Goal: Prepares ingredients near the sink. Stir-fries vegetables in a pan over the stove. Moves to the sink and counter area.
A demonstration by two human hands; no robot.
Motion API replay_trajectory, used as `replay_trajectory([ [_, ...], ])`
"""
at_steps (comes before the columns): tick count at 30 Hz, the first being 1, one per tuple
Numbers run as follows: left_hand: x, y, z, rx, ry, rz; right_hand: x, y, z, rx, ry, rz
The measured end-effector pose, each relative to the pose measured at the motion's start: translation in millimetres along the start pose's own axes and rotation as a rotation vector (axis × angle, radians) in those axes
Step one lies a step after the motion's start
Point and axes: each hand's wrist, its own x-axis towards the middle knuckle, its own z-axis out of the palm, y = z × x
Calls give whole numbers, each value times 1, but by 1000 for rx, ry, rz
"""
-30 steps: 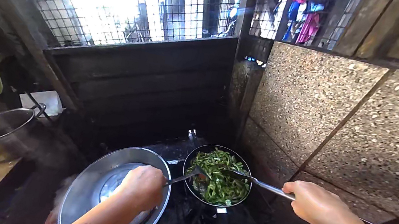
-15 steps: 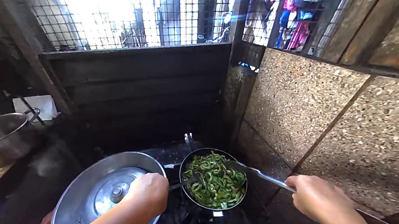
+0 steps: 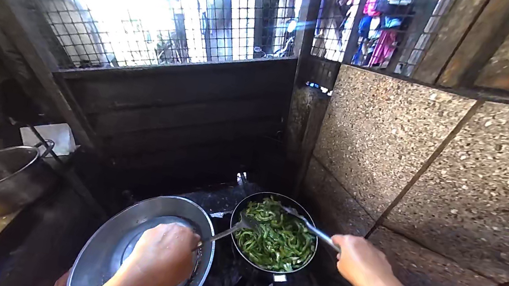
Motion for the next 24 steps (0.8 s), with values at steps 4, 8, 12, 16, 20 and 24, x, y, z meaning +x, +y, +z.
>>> replay_trajectory([
  [4, 7, -13, 17, 21, 21, -9, -8, 6, -25, -76, 18, -17],
  [8, 11, -10, 23, 21, 16, -13, 19, -11, -36, -154, 233, -77],
  [12, 6, -10, 29, 11, 6, 0, 45, -9, -28, -197, 182, -35],
  [16, -2, -15, 34, -39, -34, 27, 8, 29, -30, -98, 87, 27],
  [20, 0, -15, 35, -71, -64, 51, -36, 54, -51, -173, 235, 65],
  [24, 11, -6, 36, -51, -71, 60, -49, 42, -55, -374, 283, -8],
])
